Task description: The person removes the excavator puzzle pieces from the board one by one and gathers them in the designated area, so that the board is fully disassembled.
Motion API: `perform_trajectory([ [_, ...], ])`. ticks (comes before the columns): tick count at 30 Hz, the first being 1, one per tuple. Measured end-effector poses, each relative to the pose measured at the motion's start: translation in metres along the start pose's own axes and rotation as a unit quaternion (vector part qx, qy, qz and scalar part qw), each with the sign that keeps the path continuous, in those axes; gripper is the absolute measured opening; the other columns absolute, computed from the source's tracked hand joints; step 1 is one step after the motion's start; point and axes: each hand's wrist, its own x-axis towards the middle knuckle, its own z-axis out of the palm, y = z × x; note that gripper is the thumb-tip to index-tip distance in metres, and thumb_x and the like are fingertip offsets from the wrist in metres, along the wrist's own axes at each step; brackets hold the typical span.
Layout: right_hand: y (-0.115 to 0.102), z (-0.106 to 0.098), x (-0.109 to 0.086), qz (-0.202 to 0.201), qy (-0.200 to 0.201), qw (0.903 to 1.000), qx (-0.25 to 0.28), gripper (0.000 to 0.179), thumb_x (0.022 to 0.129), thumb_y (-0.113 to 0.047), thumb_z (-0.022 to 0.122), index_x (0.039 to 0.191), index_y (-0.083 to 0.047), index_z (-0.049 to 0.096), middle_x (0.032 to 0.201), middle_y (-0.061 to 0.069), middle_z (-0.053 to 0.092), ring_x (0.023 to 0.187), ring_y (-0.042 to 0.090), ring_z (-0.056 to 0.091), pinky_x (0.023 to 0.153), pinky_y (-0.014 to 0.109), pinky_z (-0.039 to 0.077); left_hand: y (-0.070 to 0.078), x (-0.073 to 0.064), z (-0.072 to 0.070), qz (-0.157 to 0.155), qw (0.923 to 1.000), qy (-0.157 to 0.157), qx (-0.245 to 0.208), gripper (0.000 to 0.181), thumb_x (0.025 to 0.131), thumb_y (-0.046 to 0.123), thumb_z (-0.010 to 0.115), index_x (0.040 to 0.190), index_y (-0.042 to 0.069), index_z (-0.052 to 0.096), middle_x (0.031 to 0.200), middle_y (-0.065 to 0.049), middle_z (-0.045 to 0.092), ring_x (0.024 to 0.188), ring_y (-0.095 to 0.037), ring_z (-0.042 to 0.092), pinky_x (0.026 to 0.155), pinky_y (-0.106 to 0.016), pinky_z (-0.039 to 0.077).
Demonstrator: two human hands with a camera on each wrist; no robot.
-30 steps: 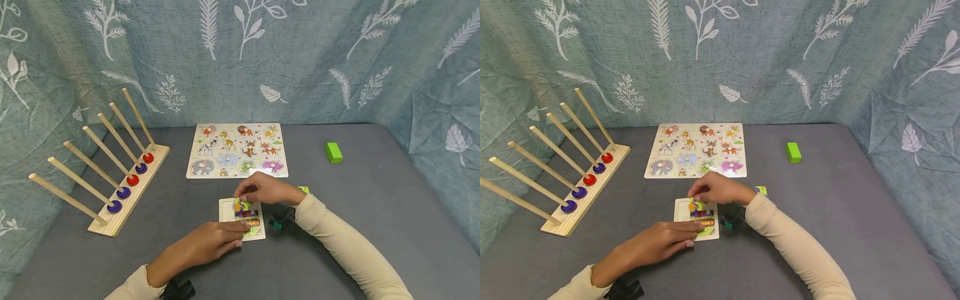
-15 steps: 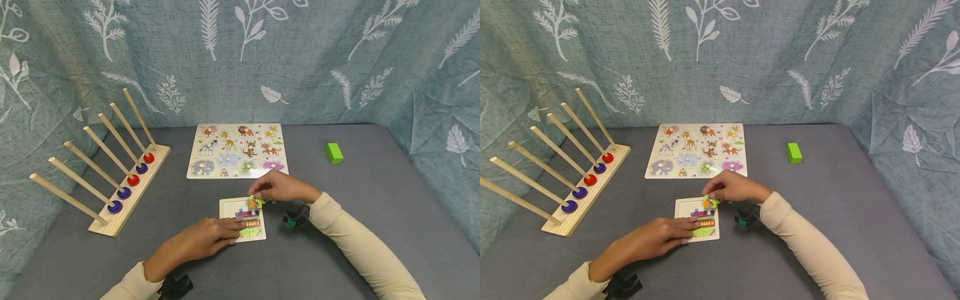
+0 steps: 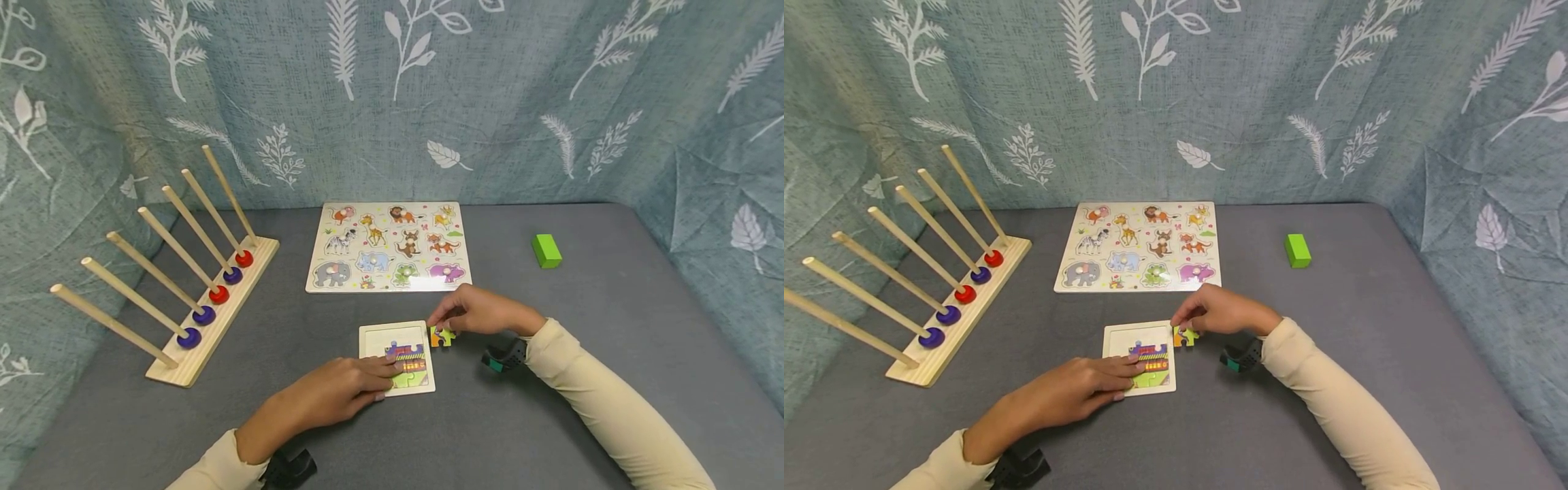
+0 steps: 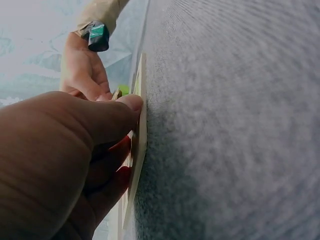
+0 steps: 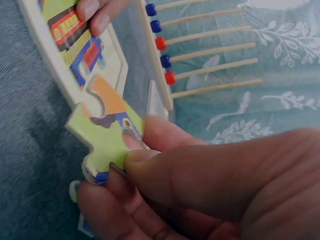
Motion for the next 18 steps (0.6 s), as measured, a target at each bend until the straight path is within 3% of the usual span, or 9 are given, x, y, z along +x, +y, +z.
perform_trajectory([
  [12,0.003,-0.002,-0.015,-0.004,0.017,0.9998,0.014,0.019,0.094,0.008,0.056,0.107,0.008,0.07,0.097,0.012,0.07,0.081,0.016,0.063,0.068,0.031,0.054,-0.002,0.0,-0.001,0.003,1.0,-0.009,-0.001,0.031,0.094,0.007,0.065,0.124,0.007,0.068,0.136,-0.002,0.057,0.131,-0.017,0.046,0.098,-0.035,0.046],
  [18,0.004,-0.001,-0.015,-0.001,0.01,0.9999,0.008,0.018,0.093,0.007,0.057,0.105,0.007,0.071,0.091,0.007,0.07,0.076,0.015,0.06,0.067,0.029,0.053,-0.002,-0.001,0.0,-0.006,0.9999,-0.007,-0.008,0.03,0.093,0.007,0.066,0.123,0.007,0.068,0.136,-0.002,0.057,0.132,-0.017,0.045,0.098,-0.035,0.046],
])
